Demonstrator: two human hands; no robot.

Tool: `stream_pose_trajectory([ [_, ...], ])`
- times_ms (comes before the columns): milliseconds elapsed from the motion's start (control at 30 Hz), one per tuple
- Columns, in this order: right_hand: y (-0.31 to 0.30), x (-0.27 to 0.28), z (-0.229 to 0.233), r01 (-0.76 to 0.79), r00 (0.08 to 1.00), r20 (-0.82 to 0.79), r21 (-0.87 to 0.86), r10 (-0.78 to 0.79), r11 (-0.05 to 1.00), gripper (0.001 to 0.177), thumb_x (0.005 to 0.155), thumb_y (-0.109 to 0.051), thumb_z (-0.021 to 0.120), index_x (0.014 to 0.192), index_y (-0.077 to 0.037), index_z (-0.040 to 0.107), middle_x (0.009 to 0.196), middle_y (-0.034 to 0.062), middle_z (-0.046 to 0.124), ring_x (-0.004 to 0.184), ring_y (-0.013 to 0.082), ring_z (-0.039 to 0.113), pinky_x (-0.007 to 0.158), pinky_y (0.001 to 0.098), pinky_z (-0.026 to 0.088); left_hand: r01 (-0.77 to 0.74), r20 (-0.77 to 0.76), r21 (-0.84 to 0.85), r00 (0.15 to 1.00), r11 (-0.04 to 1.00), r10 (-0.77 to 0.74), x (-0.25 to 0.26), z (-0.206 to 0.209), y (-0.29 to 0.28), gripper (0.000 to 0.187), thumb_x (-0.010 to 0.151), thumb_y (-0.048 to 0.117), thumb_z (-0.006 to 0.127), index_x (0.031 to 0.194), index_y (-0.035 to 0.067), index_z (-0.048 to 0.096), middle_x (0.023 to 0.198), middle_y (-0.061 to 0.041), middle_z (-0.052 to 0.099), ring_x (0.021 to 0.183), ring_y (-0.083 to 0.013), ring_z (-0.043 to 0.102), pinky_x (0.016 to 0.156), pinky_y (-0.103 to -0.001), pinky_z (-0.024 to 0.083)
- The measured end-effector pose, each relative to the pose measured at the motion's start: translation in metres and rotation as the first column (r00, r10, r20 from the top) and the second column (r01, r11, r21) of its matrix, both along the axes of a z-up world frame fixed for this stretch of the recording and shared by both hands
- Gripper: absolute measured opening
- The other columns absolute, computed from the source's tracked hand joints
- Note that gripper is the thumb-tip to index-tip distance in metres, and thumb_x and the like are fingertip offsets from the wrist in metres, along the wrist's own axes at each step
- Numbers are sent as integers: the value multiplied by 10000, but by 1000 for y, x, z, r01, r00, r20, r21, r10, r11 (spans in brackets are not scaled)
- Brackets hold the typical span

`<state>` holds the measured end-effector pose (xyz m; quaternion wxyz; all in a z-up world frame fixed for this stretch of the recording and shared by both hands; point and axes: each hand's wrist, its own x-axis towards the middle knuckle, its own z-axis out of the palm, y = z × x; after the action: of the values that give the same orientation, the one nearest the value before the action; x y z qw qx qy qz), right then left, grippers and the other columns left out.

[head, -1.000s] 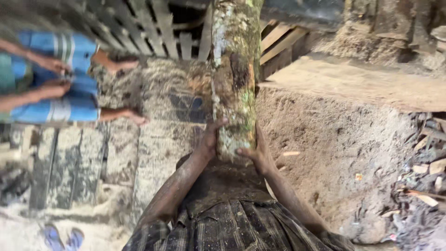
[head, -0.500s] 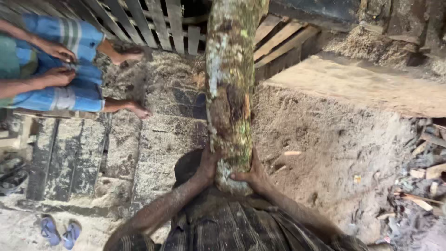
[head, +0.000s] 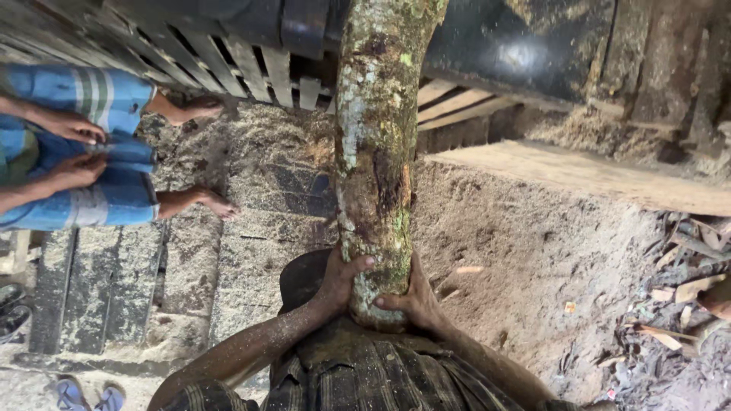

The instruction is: The person feeds and positions thick wooden logs into a mechanical planer or milling machine by hand, sliding them along the metal guide bed to smooth and shape the wood surfaces.

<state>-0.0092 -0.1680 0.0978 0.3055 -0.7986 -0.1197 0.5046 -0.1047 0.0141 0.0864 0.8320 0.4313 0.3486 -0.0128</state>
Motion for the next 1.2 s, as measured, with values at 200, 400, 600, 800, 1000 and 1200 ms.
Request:
stream_pose_trajectory([
  [200,25,56,-10,42,998,-51,18,-41,999,1689,491,-803,831,1570,38,-160,1677,308,-66,1583,416,84,1258,574,200,-66,24,-70,997,995,68,57,1,33,1118,657,510,793,1516,-23,315,1342,-242,577,1261,-411,576,1083,-528,507],
  [400,62,108,-8,57,997,-52,36,-55,998,1648,493,-677,883,1596,16,-126,1680,310,6,1575,426,133,1250,596,220,-57,-33,-116,998,992,53,104,-20,59,1141,636,508,818,1509,-50,341,1322,-272,596,1238,-426,593,1077,-526,514],
  [600,107,157,22,162,981,-131,146,-143,976,1543,495,-572,901,1615,-97,-48,1655,277,263,1516,426,345,1230,608,349,-47,-66,-81,997,996,42,148,-25,83,1126,636,502,807,1513,-31,342,1334,-261,601,1237,-408,593,1070,-499,503],
  [800,124,196,0,33,999,34,123,-38,992,1576,518,-622,880,1643,-95,-89,1717,243,44,1586,404,141,1242,617,191,-19,14,-55,1000,998,20,181,-47,102,950,728,496,760,1448,-57,480,1304,-290,636,1196,-410,627,1027,-496,529],
  [1000,145,234,-17,22,1000,19,118,-24,993,1615,552,-642,907,1587,-37,-176,1698,260,-38,1585,386,94,1264,566,187,-6,151,228,988,974,-29,222,-52,130,792,874,505,699,1462,20,485,1380,-215,615,1250,-359,630,1097,-481,540],
  [1200,183,273,-4,180,983,-88,227,-163,957,1483,457,-441,913,1613,-75,59,1569,275,417,1464,405,445,1222,563,376,-48,107,-42,993,998,52,272,-11,158,839,775,488,770,1374,-34,499,1189,-221,656,1085,-346,676,941,-471,605],
])
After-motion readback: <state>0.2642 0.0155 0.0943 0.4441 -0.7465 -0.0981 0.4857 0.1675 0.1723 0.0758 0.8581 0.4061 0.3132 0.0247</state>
